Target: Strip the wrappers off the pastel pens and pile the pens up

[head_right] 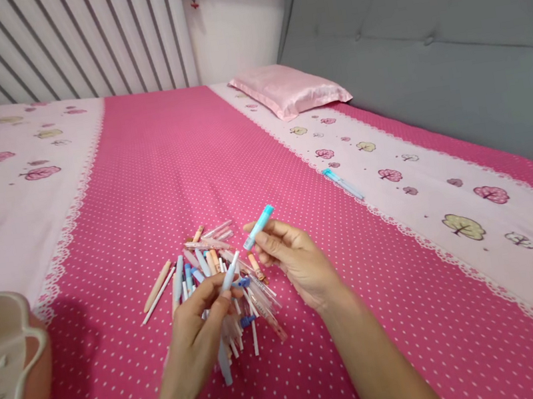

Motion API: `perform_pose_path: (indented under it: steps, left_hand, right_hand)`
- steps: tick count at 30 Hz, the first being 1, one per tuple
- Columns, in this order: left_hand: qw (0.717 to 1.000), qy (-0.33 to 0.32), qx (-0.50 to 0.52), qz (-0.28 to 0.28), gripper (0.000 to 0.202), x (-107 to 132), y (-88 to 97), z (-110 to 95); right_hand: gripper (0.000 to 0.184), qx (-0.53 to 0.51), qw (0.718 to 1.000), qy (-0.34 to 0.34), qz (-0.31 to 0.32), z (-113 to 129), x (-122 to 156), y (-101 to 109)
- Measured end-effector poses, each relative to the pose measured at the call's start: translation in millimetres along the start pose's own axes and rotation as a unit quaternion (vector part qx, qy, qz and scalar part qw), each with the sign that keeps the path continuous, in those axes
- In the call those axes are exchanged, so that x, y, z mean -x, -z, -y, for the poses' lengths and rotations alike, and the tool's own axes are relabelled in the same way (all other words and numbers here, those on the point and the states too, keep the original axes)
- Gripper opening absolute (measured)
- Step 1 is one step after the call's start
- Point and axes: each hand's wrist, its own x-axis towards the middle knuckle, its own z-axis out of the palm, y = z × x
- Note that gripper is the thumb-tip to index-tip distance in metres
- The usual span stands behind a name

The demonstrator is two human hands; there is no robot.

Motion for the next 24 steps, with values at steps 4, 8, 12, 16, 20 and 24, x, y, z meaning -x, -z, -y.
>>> perform_pose_path:
  steps: [4,8,12,16,20,24]
  left_hand:
    - [0.999,-0.022,-0.027,0.017,0.027,1.8,1.0,-1.8]
    - [0.999,-0.026,-0.034,0.018,0.028,2.1,1.1,-1.6]
    - [0.999,-0.024,-0.027,0.031,0.029,1.7,0.9,0.0]
    - [0.999,-0.028,-0.021,0.031,0.030,2.2,0.8,1.0]
    - [0.999,-0.023,-0.022,0.032,0.030,3.2,0.3,0.5]
    - [0.999,-0.017,-0.022,0.030,0.030,3.1,0.0,0.4]
  right_hand:
    - [0.021,0.019,1.000,0.002,-0.010,-1.9,-0.6,-1.6]
    - [0.021,0.022,1.000,-0.008,0.004,-5.8,-1.0,-1.4]
    - [0.017,0.040,0.999,-0.013,0.025,-7.8,-0.3,-2.6]
    - [0.018,0.086,0.996,-0.010,0.021,-7.7,0.7,-4.9]
    - [0.019,0.105,0.994,-0.003,0.029,-8.0,1.0,-4.8]
    - [0.020,0.108,0.993,-0.002,0.049,-8.9,1.2,-3.1]
